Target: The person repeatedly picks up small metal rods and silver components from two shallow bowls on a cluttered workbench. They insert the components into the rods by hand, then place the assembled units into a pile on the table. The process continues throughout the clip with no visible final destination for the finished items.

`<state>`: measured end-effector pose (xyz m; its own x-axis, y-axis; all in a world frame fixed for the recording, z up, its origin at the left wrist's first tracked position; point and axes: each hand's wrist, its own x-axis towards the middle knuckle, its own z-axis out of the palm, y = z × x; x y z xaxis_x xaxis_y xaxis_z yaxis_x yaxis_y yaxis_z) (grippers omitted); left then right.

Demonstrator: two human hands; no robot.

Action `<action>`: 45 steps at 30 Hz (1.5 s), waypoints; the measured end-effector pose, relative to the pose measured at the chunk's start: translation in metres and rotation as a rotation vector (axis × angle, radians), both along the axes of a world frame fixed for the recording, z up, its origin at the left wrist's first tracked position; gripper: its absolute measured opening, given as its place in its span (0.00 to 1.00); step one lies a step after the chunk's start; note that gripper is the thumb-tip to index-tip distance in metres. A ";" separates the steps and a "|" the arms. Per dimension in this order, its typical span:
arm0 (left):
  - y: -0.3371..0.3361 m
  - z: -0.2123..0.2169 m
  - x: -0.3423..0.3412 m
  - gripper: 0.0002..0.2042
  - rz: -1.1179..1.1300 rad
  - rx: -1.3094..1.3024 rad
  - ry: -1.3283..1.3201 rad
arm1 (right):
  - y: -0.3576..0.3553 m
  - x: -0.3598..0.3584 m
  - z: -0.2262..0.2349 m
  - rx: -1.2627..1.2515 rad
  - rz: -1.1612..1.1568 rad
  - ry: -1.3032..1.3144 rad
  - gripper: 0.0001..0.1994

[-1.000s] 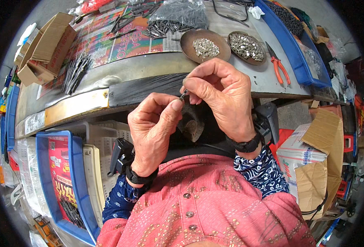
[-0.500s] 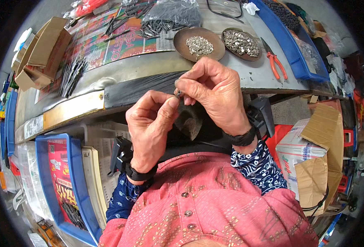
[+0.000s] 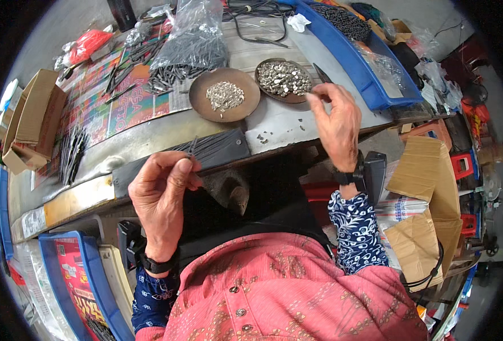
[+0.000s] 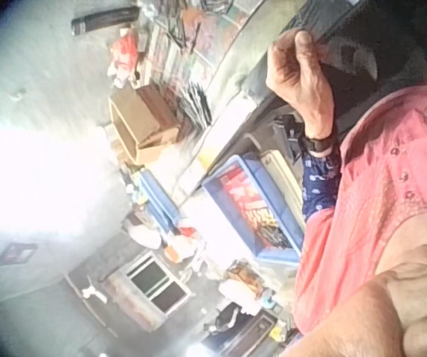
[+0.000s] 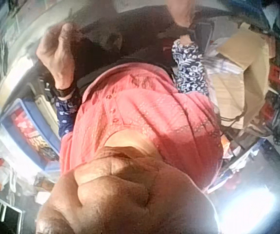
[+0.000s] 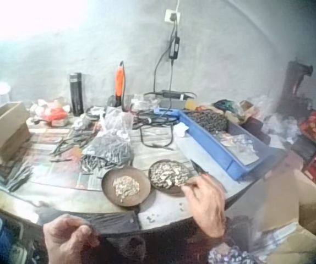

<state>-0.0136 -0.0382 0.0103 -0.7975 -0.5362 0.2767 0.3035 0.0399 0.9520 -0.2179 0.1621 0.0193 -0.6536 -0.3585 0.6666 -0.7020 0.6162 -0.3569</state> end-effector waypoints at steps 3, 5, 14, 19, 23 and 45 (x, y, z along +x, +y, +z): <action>-0.002 0.001 -0.007 0.05 0.012 -0.048 0.005 | 0.020 -0.027 -0.010 0.187 -0.192 0.061 0.14; -0.003 0.002 -0.012 0.05 0.023 -0.041 0.016 | 0.030 -0.039 -0.017 0.284 -0.267 0.078 0.20; -0.001 -0.010 -0.031 0.03 0.006 0.035 0.135 | 0.035 -0.055 -0.039 0.284 -0.305 0.095 0.19; -0.002 -0.015 -0.033 0.03 0.004 0.071 0.173 | 0.023 -0.025 -0.016 -0.118 -0.131 -0.080 0.14; -0.003 -0.018 -0.033 0.03 0.005 0.044 0.172 | 0.001 0.017 0.020 -0.433 0.231 -0.169 0.11; -0.006 -0.024 -0.031 0.02 -0.025 0.005 0.173 | -0.053 0.078 0.061 -0.074 0.623 0.014 0.05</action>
